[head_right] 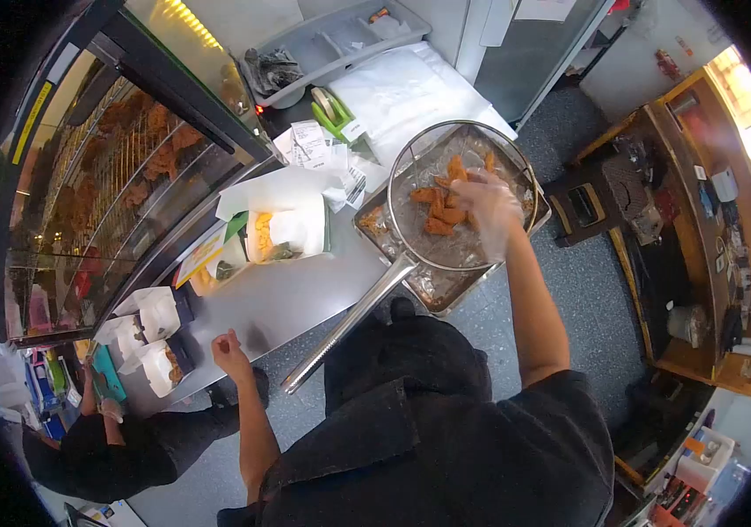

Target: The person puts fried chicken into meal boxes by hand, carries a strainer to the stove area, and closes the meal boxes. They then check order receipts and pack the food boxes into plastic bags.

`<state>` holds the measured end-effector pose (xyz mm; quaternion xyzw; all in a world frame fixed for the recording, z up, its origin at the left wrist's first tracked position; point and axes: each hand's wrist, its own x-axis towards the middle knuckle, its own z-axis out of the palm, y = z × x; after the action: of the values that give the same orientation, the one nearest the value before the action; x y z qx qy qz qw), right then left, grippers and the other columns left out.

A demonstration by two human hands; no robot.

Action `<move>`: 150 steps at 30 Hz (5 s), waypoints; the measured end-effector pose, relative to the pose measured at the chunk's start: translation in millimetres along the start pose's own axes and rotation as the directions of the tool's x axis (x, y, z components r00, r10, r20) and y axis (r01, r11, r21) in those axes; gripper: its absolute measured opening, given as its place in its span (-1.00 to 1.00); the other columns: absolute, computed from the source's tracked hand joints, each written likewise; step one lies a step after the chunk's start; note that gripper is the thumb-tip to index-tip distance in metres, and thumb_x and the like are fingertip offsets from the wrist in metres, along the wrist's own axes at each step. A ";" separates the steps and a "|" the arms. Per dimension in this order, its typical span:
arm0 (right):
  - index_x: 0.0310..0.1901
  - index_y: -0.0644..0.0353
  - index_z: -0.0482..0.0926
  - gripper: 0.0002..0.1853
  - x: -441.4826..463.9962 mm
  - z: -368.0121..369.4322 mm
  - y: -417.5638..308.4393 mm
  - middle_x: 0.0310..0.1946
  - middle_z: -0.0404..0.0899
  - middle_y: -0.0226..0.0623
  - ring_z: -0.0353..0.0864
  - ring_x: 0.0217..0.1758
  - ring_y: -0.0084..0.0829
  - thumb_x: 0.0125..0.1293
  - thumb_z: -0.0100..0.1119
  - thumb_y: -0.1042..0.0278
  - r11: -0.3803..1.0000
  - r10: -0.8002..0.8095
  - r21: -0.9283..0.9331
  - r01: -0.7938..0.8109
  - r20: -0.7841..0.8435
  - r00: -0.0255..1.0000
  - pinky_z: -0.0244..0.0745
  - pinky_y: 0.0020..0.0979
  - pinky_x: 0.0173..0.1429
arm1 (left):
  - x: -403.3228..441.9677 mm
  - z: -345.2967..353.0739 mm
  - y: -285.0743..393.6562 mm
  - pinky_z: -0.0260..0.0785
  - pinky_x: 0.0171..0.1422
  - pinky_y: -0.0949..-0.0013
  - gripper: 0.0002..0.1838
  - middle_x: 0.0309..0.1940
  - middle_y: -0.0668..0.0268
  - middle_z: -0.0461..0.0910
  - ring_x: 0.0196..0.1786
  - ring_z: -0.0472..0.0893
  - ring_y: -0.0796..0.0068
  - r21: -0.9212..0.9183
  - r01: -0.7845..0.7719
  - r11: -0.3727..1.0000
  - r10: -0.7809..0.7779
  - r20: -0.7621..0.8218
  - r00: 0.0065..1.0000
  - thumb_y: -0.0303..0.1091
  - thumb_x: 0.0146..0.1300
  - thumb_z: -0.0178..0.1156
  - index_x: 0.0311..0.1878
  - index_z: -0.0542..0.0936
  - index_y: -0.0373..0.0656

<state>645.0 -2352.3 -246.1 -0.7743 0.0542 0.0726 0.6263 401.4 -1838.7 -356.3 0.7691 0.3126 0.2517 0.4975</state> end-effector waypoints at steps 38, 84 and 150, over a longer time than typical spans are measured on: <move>0.24 0.31 0.38 -0.51 -207.9 623.5 -208.5 0.10 0.50 -0.11 0.63 0.00 -0.29 0.28 0.20 0.41 0.913 -0.009 0.048 -0.405 0.995 0.096 0.56 -0.26 0.13 | -58.3 -152.9 -70.7 0.38 -0.30 0.16 -0.66 -0.46 0.20 0.46 -0.43 0.52 0.25 -0.006 0.205 0.979 -0.205 0.029 0.978 -0.18 0.30 0.26 -0.09 0.41 -0.21; 0.02 0.15 0.62 -0.68 -207.5 74.7 -38.6 -0.14 0.67 -0.14 0.66 -0.03 -0.28 0.23 0.09 0.41 0.839 -0.011 -0.544 -0.019 -0.053 0.999 0.55 -0.28 0.10 | -155.5 -156.8 -312.3 0.45 -0.37 0.10 -0.88 -0.52 0.21 0.61 -0.44 0.62 0.17 0.660 -0.013 0.751 -0.457 0.534 0.711 -0.25 0.07 0.16 -0.45 0.61 -0.05; -0.04 0.21 0.59 -0.70 13.5 22.6 38.4 -0.02 0.61 0.02 0.60 0.10 -0.01 0.20 0.13 0.33 0.273 -0.055 -0.939 -0.208 -0.232 0.971 0.51 -0.05 0.14 | -176.6 -69.9 -234.8 0.46 -0.54 0.30 -0.79 -0.42 0.22 0.64 -0.50 0.62 0.41 0.376 0.121 0.919 -0.317 0.519 0.794 -0.31 0.26 0.20 -0.12 0.53 -0.22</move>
<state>650.6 -2338.2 -290.1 -0.9936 0.1054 0.0355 0.0204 178.8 -1852.6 -559.9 0.8374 0.2744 -0.1045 0.4611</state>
